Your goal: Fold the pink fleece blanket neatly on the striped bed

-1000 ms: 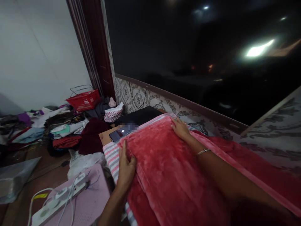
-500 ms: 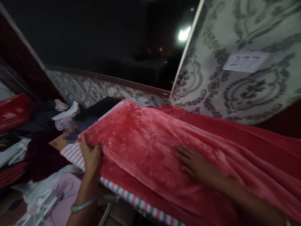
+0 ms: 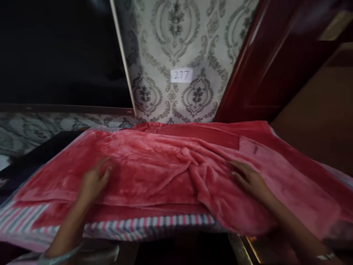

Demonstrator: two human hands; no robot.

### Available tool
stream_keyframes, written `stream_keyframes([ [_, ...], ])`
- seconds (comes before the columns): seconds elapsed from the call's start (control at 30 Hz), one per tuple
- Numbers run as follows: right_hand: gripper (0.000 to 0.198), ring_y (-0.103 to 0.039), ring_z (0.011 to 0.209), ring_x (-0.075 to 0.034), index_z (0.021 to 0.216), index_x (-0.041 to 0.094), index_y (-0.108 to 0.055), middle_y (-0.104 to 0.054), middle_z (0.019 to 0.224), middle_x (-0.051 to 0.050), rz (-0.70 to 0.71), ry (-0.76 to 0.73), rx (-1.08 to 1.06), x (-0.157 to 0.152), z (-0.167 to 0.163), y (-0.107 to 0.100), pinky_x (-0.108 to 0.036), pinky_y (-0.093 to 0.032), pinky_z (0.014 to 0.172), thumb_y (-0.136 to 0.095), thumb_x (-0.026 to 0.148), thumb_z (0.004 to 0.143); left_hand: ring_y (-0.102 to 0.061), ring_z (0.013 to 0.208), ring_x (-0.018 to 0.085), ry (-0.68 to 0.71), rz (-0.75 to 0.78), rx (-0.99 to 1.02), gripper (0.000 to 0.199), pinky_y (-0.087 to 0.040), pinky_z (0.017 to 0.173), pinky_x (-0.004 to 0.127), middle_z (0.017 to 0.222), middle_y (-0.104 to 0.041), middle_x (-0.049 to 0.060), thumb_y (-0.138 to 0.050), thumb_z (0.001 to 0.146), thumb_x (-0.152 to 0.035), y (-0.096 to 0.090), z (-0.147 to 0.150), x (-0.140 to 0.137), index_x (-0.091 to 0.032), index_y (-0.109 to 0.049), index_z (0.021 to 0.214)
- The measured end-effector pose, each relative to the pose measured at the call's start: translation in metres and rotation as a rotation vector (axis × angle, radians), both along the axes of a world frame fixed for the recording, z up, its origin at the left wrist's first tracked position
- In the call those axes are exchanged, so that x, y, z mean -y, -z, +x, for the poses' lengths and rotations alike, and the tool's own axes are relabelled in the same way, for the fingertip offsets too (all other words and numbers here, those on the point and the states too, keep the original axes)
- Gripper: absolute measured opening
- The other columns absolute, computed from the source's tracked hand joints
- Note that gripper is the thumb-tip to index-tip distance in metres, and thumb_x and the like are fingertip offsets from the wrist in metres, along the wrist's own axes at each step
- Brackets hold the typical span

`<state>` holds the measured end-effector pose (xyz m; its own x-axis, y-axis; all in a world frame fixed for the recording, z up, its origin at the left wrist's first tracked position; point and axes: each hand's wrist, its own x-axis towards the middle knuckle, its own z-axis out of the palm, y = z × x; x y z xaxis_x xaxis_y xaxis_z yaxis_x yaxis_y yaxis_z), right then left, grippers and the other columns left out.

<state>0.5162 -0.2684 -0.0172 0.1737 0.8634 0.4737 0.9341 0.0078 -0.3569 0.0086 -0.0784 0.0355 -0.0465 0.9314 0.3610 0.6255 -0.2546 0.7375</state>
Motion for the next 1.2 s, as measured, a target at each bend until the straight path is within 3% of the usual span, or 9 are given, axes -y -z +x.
stream_keyframes([
  [0.17,0.052,-0.061,0.122,-0.031,0.125,0.017,-0.067,-0.068,0.129,-0.015,0.095,0.266,0.006,0.042,0.049,0.007,-0.052,-0.046,0.108,-0.042,0.048,0.091,-0.067,0.107,0.035,0.476,-0.027,-0.089,0.035,-0.047,0.103,0.043,0.107,-0.076,0.009,-0.074,0.065,-0.039,0.0,0.097,-0.012,-0.025,-0.077,0.097],
  [0.27,0.05,-0.066,0.113,-0.031,0.121,0.018,-0.069,-0.071,0.121,-0.015,0.068,0.354,-0.017,0.071,0.068,0.016,-0.049,-0.049,0.103,-0.046,0.047,0.09,-0.064,0.116,0.034,0.745,0.014,-0.104,0.044,-0.044,0.109,0.045,0.119,-0.073,0.009,-0.077,0.064,-0.033,0.009,0.151,0.003,-0.027,-0.076,0.107],
  [0.33,0.046,-0.069,0.105,-0.029,0.117,0.019,-0.072,-0.074,0.115,-0.012,-0.002,0.364,-0.075,0.086,0.078,0.022,-0.046,-0.053,0.098,-0.046,0.046,0.09,-0.057,0.128,0.032,0.859,0.065,-0.241,0.053,-0.04,0.115,0.047,0.136,-0.065,0.01,-0.073,0.07,-0.027,0.019,0.175,0.012,-0.026,-0.07,0.123],
  [0.47,0.04,-0.072,0.099,-0.027,0.109,0.02,-0.075,-0.076,0.111,-0.009,-0.078,0.377,-0.173,0.096,0.098,0.023,-0.041,-0.056,0.091,-0.046,0.04,0.09,-0.05,0.137,0.029,0.928,0.165,-0.558,0.06,-0.037,0.118,0.05,0.149,-0.054,0.012,-0.06,0.079,-0.021,0.035,0.198,0.01,-0.021,-0.058,0.139],
  [0.63,0.043,-0.066,0.114,-0.025,0.124,0.018,-0.07,-0.071,0.125,-0.01,-0.053,0.586,-0.132,0.075,0.134,0.0,-0.037,-0.05,0.101,-0.046,0.026,0.09,-0.063,0.122,0.025,1.051,0.132,-0.421,0.041,-0.048,0.109,0.042,0.132,-0.068,0.009,-0.052,0.087,-0.034,0.028,0.204,-0.016,-0.022,-0.069,0.122],
  [0.77,0.049,-0.064,0.119,-0.029,0.136,0.007,-0.06,-0.066,0.13,-0.02,-0.251,0.848,-0.182,0.063,0.165,-0.015,-0.035,-0.049,0.098,-0.047,0.025,0.093,-0.07,0.106,0.026,0.913,0.059,-0.336,0.049,-0.056,0.094,0.037,0.117,-0.075,0.011,-0.045,0.086,-0.052,0.014,0.205,-0.054,-0.019,-0.071,0.11],
  [0.93,0.039,-0.068,0.108,-0.034,0.108,0.004,-0.074,-0.071,0.109,-0.027,-0.325,0.953,-0.234,0.077,0.189,-0.014,-0.036,-0.05,0.086,-0.051,0.033,0.094,-0.065,0.118,0.031,0.645,0.207,-0.43,0.059,-0.051,0.102,0.044,0.129,-0.068,0.015,-0.044,0.083,-0.05,0.008,0.222,-0.106,-0.013,-0.063,0.124],
  [1.1,0.029,-0.069,0.078,-0.026,0.074,0.015,-0.073,-0.071,0.072,-0.013,-0.347,0.941,-0.335,0.104,0.192,-0.008,-0.03,-0.048,0.066,-0.06,0.037,0.087,-0.051,0.135,0.033,0.532,0.248,-0.601,0.063,-0.041,0.113,0.049,0.144,-0.056,0.02,-0.041,0.087,-0.044,0.04,0.247,-0.117,-0.008,-0.052,0.137],
  [1.2,0.019,-0.068,0.071,-0.022,0.078,0.017,-0.073,-0.071,0.07,-0.007,-0.325,0.906,-0.424,0.114,0.186,-0.011,-0.027,-0.048,0.061,-0.064,0.034,0.082,-0.053,0.133,0.033,0.515,0.264,-0.656,0.062,-0.039,0.113,0.05,0.144,-0.056,0.018,-0.034,0.09,-0.044,0.059,0.252,-0.117,-0.01,-0.051,0.139],
])
